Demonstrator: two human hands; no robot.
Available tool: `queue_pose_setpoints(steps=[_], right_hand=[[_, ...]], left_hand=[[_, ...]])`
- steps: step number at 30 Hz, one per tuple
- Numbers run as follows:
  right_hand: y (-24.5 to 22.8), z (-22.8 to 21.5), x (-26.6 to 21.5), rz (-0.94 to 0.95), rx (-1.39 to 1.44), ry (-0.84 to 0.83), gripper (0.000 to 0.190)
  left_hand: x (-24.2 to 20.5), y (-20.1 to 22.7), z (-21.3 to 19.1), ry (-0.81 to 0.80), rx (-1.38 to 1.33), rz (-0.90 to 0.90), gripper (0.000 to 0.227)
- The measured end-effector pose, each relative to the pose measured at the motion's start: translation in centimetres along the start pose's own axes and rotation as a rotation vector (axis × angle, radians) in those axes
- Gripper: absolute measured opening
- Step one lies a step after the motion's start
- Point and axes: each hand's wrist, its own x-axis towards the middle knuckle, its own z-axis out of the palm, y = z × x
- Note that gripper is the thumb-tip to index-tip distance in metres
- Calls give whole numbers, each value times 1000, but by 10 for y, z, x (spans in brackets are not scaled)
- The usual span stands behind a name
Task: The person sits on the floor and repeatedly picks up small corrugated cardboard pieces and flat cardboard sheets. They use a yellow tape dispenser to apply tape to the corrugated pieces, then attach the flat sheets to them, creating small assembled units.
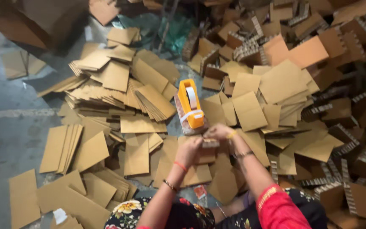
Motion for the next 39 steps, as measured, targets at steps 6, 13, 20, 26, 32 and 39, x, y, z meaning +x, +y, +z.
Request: queue_pose_setpoints(steps=[6,13,20,26,32,39], right_hand=[[-3,31,-67,112,699,46,45],[-83,9,-111,-442,64,236,64],[-142,48,-131,-313,-628,441,63],[-111,29,-121,-232,123,614,52],[-72,41,-89,-321,686,367,59],[-62,-4,11,-245,692,520,35]], left_hand=[[-22,38,-18,90,219,314,36],[-6,48,-47,-147,287,-3,24],[-7,-1,-41,211,-275,-39,31],[-5,-33,-52,66,-938,-647,47],[0,7,-49,314,-473,-472,69],[-2,13,-76,192,-37,-268,33]])
